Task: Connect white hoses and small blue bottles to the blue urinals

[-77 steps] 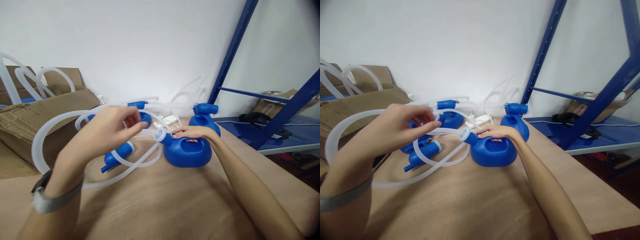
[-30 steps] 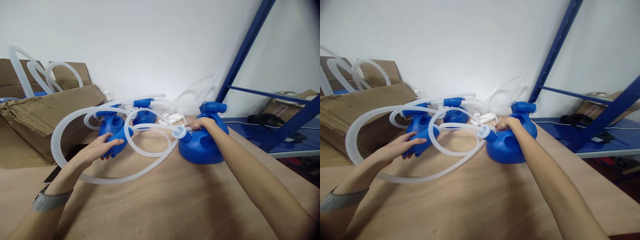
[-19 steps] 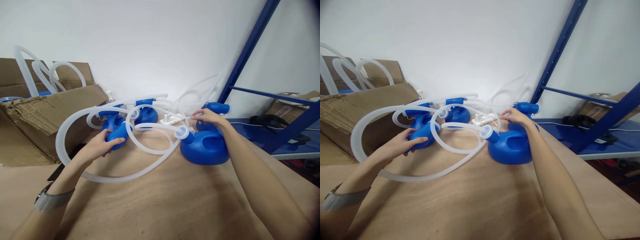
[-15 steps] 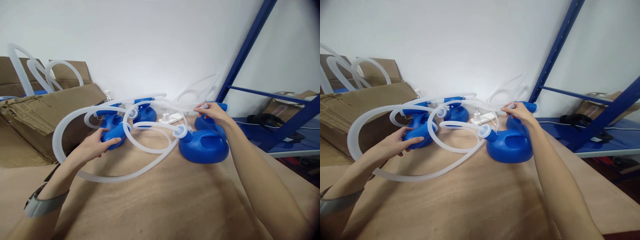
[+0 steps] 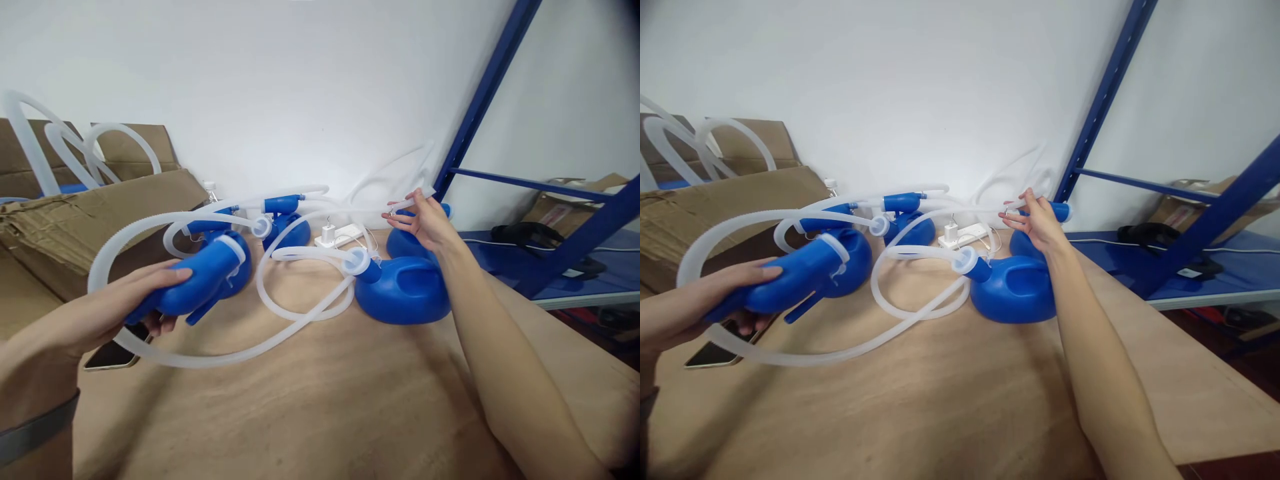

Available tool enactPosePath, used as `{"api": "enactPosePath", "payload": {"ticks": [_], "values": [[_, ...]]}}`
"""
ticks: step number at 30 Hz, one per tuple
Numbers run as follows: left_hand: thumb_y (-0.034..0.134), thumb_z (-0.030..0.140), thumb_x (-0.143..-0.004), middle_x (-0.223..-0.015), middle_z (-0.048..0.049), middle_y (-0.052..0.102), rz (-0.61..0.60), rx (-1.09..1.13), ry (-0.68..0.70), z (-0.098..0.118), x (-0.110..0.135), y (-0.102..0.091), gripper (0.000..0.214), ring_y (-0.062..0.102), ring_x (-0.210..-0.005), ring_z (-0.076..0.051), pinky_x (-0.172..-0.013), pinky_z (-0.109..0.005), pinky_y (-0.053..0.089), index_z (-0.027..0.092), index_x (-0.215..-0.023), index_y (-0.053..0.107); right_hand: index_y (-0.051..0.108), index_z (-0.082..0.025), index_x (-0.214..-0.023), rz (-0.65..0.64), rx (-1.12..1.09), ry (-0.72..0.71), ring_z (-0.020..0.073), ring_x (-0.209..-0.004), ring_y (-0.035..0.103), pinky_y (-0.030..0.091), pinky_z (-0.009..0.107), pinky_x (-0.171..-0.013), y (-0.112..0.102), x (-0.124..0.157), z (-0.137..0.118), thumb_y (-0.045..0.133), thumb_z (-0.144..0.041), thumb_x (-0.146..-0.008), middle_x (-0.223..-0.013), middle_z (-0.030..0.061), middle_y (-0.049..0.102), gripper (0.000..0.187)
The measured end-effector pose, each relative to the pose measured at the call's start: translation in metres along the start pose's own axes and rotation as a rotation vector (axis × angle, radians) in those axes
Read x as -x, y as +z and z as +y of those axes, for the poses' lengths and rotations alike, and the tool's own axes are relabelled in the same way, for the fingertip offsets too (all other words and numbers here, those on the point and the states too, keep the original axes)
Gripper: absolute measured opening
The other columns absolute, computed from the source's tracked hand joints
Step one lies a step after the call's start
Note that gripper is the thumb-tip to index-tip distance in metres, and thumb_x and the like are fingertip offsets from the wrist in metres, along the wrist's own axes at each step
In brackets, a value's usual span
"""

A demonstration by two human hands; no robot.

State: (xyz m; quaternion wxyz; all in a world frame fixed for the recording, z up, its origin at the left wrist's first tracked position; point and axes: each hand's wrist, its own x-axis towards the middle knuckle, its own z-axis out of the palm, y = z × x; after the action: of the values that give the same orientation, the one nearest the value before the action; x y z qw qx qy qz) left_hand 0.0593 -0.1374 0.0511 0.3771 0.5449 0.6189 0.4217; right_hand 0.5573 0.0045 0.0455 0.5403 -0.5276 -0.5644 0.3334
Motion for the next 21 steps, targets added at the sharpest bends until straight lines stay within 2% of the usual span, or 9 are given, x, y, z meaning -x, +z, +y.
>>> {"api": "enactPosePath", "payload": {"ticks": [2,4,6,8,10,13,16,18,21], "values": [[0.081,0.072,-0.056,-0.059,-0.0087,0.067,-0.051,0.142,-0.032,0.002,-0.004,0.015,0.050,0.059,-0.045,-0.025,-0.035,-0.033,0.047,0.025,-0.072,0.075,0.050,-0.031,-0.111,-0.012,-0.059,-0.022,0.0273,-0.112,0.074,0.064,0.040,-0.087,0.006,0.000,-0.001,0.060,-0.066,-0.094,-0.128,0.0083,0.069,0.041],[0.090,0.057,-0.053,-0.084,-0.0094,0.076,-0.102,0.289,0.026,0.001,-0.008,0.037,0.056,0.070,-0.065,-0.028,-0.042,-0.030,0.052,0.028,-0.099,0.076,0.055,-0.029,-0.103,-0.026,-0.073,-0.066,0.0236,-0.107,0.073,0.062,0.037,-0.089,0.014,0.003,-0.006,0.072,-0.061,-0.087,-0.124,0.0054,0.069,0.040],[0.094,0.043,-0.054,-0.109,-0.0103,0.077,-0.131,0.379,0.089,-0.004,-0.011,0.061,0.072,0.074,-0.085,-0.030,-0.051,-0.029,0.057,0.030,-0.121,0.069,0.062,-0.027,-0.100,-0.050,-0.022,-0.138,0.0202,-0.099,0.072,0.061,0.034,-0.086,0.026,0.011,-0.016,0.077,-0.056,-0.084,-0.118,0.0041,0.070,0.036],[0.096,0.038,-0.056,-0.122,-0.0115,0.074,-0.133,0.422,0.114,-0.010,-0.012,0.081,0.085,0.074,-0.100,-0.034,-0.063,-0.033,0.063,0.031,-0.133,0.060,0.069,-0.025,-0.098,-0.095,0.064,-0.232,0.0193,-0.089,0.068,0.058,0.033,-0.078,0.042,0.024,-0.028,0.079,-0.053,-0.081,-0.109,0.0045,0.070,0.035],[0.096,0.039,-0.059,-0.130,-0.0112,0.071,-0.122,0.458,0.123,-0.014,-0.012,0.093,0.093,0.072,-0.110,-0.035,-0.074,-0.037,0.065,0.034,-0.141,0.053,0.073,-0.021,-0.096,-0.177,0.137,-0.327,0.0198,-0.083,0.065,0.055,0.033,-0.072,0.062,0.040,-0.041,0.079,-0.053,-0.080,-0.097,0.0051,0.071,0.036],[0.096,0.040,-0.062,-0.148,-0.0092,0.061,-0.132,0.548,0.163,-0.014,-0.010,0.097,0.100,0.068,-0.123,-0.036,-0.084,-0.039,0.065,0.041,-0.149,0.046,0.076,-0.019,-0.093,-0.349,0.298,-0.415,0.0192,-0.076,0.063,0.050,0.033,-0.069,0.091,0.066,-0.054,0.076,-0.049,-0.084,-0.088,0.0035,0.072,0.031],[0.098,0.039,-0.059,-0.156,-0.0076,0.055,-0.142,0.630,0.230,-0.011,-0.009,0.096,0.103,0.062,-0.132,-0.037,-0.088,-0.040,0.065,0.043,-0.149,0.047,0.077,-0.019,-0.092,-0.435,0.359,-0.516,0.0182,-0.076,0.064,0.049,0.033,-0.073,0.111,0.082,-0.058,0.075,-0.037,-0.087,-0.090,0.0027,0.074,0.019],[0.100,0.040,-0.057,-0.154,-0.0075,0.055,-0.087,0.670,0.297,-0.010,-0.010,0.097,0.105,0.058,-0.137,-0.037,-0.091,-0.039,0.064,0.042,-0.148,0.049,0.077,-0.020,-0.098,-0.464,0.369,-0.568,0.0185,-0.080,0.067,0.049,0.033,-0.077,0.119,0.087,-0.057,0.074,-0.027,-0.087,-0.096,0.0029,0.076,0.013],[0.101,0.041,-0.059,-0.156,-0.0053,0.053,0.015,0.719,0.368,-0.010,-0.012,0.099,0.106,0.054,-0.142,-0.035,-0.094,-0.041,0.065,0.045,-0.149,0.045,0.078,-0.021,-0.103,-0.504,0.409,-0.629,0.0181,-0.082,0.068,0.050,0.033,-0.079,0.123,0.090,-0.056,0.069,-0.018,-0.089,-0.100,0.0028,0.077,0.017]]}}
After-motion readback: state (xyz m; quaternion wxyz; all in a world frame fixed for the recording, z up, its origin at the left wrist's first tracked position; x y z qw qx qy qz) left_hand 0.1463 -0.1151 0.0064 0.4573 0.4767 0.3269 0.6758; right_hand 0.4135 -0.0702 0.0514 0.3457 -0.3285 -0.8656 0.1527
